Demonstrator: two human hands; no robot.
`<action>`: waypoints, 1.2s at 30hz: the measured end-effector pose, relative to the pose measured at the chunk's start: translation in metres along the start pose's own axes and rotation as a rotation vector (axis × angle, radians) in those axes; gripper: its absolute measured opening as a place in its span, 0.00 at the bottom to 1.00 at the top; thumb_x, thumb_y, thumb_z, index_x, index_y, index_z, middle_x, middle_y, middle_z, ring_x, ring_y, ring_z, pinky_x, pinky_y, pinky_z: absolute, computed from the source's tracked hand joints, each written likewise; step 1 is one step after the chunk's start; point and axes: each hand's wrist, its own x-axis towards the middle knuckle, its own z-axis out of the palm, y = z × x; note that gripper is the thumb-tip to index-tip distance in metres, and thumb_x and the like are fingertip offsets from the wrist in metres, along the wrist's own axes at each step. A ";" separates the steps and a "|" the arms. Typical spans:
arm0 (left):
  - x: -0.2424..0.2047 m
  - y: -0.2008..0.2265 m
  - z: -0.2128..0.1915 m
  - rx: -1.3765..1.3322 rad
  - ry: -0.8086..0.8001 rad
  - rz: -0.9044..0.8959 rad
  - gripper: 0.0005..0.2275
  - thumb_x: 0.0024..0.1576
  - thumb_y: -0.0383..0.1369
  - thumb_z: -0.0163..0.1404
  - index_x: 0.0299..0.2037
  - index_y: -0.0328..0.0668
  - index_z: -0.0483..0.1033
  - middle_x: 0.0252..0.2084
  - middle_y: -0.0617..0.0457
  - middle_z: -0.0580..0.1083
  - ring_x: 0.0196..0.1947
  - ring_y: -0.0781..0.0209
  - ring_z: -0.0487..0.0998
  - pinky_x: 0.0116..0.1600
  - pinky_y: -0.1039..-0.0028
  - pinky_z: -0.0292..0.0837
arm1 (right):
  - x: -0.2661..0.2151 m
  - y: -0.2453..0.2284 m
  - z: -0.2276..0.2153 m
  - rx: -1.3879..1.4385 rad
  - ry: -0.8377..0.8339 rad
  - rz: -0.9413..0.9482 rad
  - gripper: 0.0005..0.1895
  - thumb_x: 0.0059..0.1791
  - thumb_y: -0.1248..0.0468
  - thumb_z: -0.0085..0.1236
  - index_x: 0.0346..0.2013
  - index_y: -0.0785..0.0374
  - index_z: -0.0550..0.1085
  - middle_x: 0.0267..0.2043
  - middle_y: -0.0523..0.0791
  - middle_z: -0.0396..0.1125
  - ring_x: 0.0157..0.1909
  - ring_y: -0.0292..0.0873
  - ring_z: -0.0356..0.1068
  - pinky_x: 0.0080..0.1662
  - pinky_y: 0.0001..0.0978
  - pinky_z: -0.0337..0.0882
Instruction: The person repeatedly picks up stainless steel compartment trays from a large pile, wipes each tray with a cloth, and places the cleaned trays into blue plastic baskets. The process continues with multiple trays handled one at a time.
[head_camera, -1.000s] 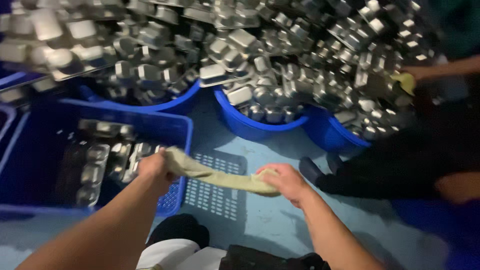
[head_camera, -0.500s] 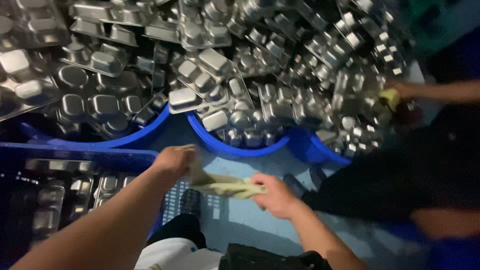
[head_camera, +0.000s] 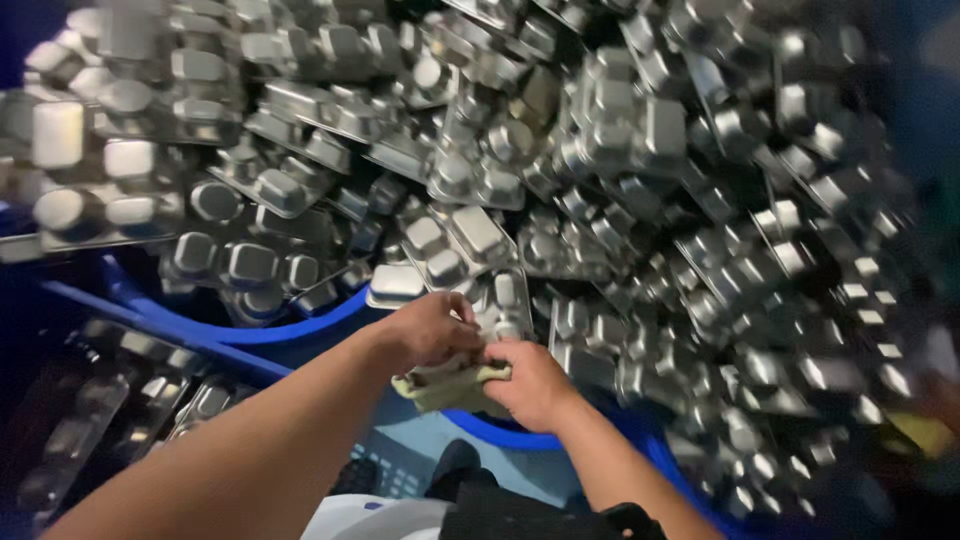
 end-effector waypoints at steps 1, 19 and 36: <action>0.005 -0.001 0.000 -0.111 0.043 0.032 0.14 0.49 0.30 0.63 0.37 0.36 0.69 0.28 0.46 0.75 0.28 0.57 0.74 0.33 0.62 0.69 | 0.006 0.005 -0.001 0.003 -0.007 0.076 0.14 0.40 0.66 0.63 0.40 0.60 0.77 0.38 0.50 0.75 0.41 0.51 0.77 0.45 0.36 0.73; 0.009 0.023 0.070 0.447 0.465 0.493 0.14 0.44 0.32 0.63 0.38 0.38 0.76 0.51 0.41 0.72 0.55 0.42 0.71 0.59 0.62 0.66 | 0.064 0.097 -0.075 0.434 -0.149 -0.273 0.08 0.45 0.68 0.62 0.38 0.65 0.80 0.38 0.40 0.74 0.41 0.32 0.73 0.46 0.27 0.72; 0.038 0.041 0.078 0.571 0.423 -0.044 0.17 0.49 0.38 0.57 0.50 0.47 0.81 0.47 0.41 0.79 0.46 0.45 0.82 0.50 0.59 0.76 | 0.063 0.135 -0.129 0.269 -0.134 -0.030 0.10 0.45 0.62 0.65 0.39 0.62 0.80 0.33 0.40 0.73 0.37 0.32 0.70 0.43 0.26 0.70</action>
